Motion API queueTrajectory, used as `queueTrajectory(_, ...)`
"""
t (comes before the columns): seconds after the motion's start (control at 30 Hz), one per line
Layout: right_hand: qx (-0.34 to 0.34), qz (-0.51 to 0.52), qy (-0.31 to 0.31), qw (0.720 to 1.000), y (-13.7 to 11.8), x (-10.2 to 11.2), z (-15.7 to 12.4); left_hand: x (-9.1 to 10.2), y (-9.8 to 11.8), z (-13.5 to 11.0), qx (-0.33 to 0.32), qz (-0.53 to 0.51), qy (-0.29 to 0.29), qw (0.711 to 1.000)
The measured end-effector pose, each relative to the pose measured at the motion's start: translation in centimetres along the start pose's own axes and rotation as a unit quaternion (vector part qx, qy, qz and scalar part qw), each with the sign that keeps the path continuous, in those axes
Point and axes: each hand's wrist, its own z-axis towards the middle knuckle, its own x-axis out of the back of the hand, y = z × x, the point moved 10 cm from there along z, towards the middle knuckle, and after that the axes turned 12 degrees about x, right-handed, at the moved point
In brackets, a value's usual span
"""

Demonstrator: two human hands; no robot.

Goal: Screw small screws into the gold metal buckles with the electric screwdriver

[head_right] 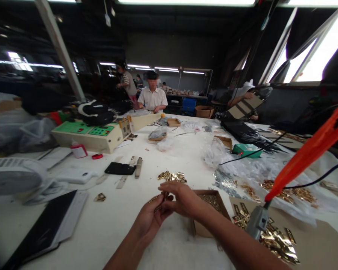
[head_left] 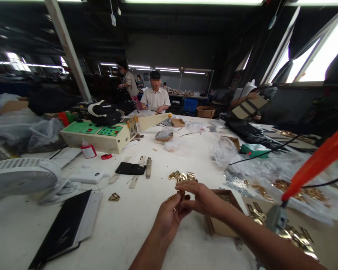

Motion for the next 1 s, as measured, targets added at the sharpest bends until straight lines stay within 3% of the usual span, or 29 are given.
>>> queueTrajectory(0.27,0.0,0.056,0.027,0.998,-2.9,2.2,-4.2,-2.5,-2.8,-5.0,0.01,0.012,0.023,1.0)
queueTrajectory(0.37,0.023,0.023,0.012,0.999,-4.7,2.9,-5.7,-2.8,-3.8,-6.4,0.01,0.011,0.039,0.999)
queueTrajectory(0.53,0.081,-0.097,-0.115,0.985,-8.7,1.4,-7.7,-2.9,-6.8,-8.3,0.019,0.02,0.06,0.998)
queueTrajectory(0.67,0.089,-0.136,-0.183,0.97,-10.2,-0.4,-9.4,-2.7,-8.9,-9.8,0.021,0.024,0.068,0.997)
queueTrajectory(0.87,0.105,-0.156,-0.202,0.961,-11.7,-1.2,-11.3,-2.8,-10.9,-11.6,0.027,0.033,0.067,0.997)
queueTrajectory(1.0,0.078,-0.17,-0.162,0.969,-11.6,-0.3,-11.7,-3.1,-11.4,-12.0,0.022,0.041,0.059,0.997)
